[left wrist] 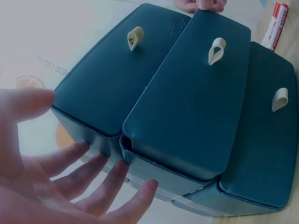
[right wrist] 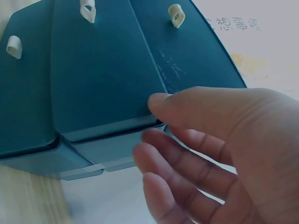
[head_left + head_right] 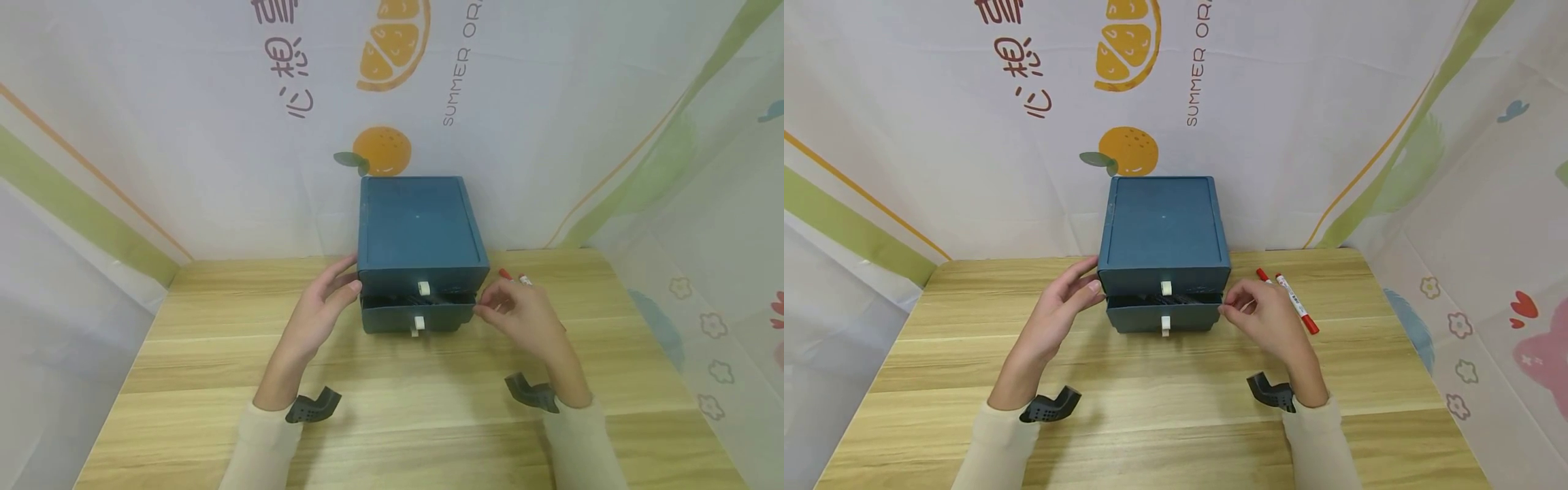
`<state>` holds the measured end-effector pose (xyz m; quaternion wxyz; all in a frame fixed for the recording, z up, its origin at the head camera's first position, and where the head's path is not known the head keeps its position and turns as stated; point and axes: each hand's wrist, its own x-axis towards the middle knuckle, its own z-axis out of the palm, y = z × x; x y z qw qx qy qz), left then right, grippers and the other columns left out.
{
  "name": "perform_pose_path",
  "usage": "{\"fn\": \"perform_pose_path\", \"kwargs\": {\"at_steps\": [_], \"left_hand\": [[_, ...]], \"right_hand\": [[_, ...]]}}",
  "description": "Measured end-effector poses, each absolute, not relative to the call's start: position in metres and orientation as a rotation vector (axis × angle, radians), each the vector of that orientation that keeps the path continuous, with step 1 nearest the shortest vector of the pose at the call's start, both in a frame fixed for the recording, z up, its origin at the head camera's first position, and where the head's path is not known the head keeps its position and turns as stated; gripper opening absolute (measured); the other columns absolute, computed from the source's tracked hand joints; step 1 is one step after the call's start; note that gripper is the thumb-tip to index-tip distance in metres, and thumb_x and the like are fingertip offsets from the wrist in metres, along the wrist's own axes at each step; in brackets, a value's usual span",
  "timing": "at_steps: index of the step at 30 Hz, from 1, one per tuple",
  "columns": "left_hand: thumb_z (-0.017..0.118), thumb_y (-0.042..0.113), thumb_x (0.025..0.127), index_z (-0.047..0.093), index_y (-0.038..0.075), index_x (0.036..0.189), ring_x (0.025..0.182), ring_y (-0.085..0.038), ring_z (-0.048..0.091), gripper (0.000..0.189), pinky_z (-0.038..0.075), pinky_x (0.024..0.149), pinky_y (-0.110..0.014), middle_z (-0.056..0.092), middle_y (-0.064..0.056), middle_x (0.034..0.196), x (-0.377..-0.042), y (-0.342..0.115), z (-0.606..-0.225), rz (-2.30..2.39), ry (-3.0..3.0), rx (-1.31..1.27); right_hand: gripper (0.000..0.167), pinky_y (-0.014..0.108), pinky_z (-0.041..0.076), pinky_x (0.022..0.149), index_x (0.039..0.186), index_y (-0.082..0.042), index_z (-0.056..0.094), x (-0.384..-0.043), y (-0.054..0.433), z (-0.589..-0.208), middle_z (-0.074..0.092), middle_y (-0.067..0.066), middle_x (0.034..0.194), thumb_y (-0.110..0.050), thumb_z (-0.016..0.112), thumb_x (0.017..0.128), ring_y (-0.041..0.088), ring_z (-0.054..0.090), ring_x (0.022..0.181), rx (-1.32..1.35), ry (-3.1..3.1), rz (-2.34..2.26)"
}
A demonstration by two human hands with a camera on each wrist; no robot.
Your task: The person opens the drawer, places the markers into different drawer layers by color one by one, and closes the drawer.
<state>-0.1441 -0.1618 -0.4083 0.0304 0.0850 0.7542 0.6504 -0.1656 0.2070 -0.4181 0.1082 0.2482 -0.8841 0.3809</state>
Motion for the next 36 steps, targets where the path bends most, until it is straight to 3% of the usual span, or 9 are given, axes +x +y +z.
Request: {"fn": "perform_pose_path", "kwargs": {"at_steps": [4,7,20,28,36], "left_hand": [[0.062,0.024,0.114,0.044,0.011,0.169,0.142,-0.038,0.06,0.06,0.041,0.123,-0.064,0.052,-0.018,0.164,-0.144,-0.162,-0.408,2.007,2.316,0.264],[0.064,0.024,0.113,0.044,0.013,0.169,0.141,-0.037,0.061,0.06,0.041,0.122,-0.063,0.053,-0.017,0.163,-0.144,-0.161,-0.407,2.009,2.313,0.256],[0.064,0.025,0.113,0.045,0.015,0.169,0.144,-0.037,0.058,0.06,0.039,0.122,-0.066,0.053,-0.017,0.163,-0.143,-0.161,-0.407,2.016,2.311,0.264],[0.064,0.024,0.113,0.044,0.013,0.169,0.143,-0.038,0.059,0.061,0.04,0.122,-0.066,0.053,-0.018,0.163,-0.142,-0.16,-0.406,2.012,2.308,0.253],[0.063,0.024,0.113,0.043,0.012,0.169,0.144,-0.039,0.058,0.06,0.039,0.123,-0.067,0.052,-0.018,0.164,-0.142,-0.161,-0.407,2.008,2.315,0.262]], "right_hand": [[0.019,0.033,0.062,0.074,0.097,-0.009,0.077,-0.168,0.207,-0.421,0.075,-0.005,0.091,0.002,0.089,0.088,0.013,0.073,0.078,0.705,-2.576,1.171],[0.02,0.029,0.062,0.069,0.1,-0.007,0.076,-0.169,0.208,-0.423,0.076,-0.003,0.093,0.001,0.09,0.088,0.014,0.075,0.08,0.676,-2.572,1.186],[0.025,0.016,0.061,0.074,0.11,-0.005,0.075,-0.172,0.198,-0.43,0.08,0.006,0.1,0.003,0.089,0.09,0.023,0.078,0.086,0.534,-2.56,1.218],[0.019,0.03,0.064,0.068,0.1,-0.007,0.075,-0.171,0.196,-0.43,0.078,0.002,0.09,0.001,0.09,0.09,0.022,0.076,0.078,0.529,-2.537,1.13],[0.018,0.048,0.048,0.084,0.088,-0.011,0.074,-0.172,0.198,-0.431,0.075,-0.003,0.079,-0.004,0.091,0.089,0.02,0.071,0.068,0.536,-2.571,1.048]]}}
